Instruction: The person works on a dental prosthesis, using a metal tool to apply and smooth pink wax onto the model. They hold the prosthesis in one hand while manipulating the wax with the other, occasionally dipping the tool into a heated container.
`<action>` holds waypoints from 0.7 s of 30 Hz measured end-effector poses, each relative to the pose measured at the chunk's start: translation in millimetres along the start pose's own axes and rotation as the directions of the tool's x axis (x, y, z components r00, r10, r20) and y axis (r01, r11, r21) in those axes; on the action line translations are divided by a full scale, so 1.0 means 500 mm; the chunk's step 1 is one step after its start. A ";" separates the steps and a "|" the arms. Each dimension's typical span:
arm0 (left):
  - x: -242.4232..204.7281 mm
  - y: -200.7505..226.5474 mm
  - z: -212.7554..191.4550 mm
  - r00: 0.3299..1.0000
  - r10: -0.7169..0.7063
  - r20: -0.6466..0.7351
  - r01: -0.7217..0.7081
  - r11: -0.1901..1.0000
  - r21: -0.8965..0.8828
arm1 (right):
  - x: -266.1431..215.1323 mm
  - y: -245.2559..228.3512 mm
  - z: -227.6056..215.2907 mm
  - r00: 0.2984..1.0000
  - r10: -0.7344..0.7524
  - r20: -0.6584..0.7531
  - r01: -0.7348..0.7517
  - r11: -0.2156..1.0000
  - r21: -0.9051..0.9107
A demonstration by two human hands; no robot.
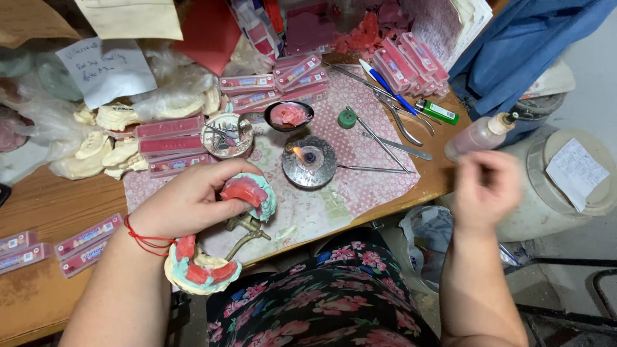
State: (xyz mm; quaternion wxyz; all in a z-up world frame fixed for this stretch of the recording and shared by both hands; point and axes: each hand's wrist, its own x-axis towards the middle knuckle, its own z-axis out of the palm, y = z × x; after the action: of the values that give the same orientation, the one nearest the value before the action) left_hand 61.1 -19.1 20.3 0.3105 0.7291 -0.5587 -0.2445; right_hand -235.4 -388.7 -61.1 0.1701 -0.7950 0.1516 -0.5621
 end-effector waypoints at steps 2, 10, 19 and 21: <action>0.000 0.000 0.000 1.000 -0.005 0.000 0.005 1.000 -0.006 | 0.048 -0.044 0.034 0.967 -0.035 0.251 0.054 0.996 -0.069; -0.002 0.018 -0.005 1.000 -0.010 -0.008 0.010 1.000 -0.006 | 0.135 -0.075 0.127 0.642 0.005 0.767 0.342 0.893 -0.291; -0.004 0.032 -0.010 0.999 -0.039 0.012 0.039 0.999 -0.034 | 0.196 -0.101 0.181 0.229 0.533 0.814 0.354 0.734 -0.580; -0.002 0.037 -0.011 0.999 -0.032 0.011 0.032 0.999 -0.024 | 0.186 -0.084 0.183 0.292 0.402 0.868 0.361 0.794 -0.489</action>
State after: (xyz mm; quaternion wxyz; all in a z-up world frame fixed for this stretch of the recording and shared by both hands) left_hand 52.4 -20.4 37.5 0.3125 0.7328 -0.5456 -0.2600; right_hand -116.9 -382.4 7.4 -0.0318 -0.9727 0.2018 0.1097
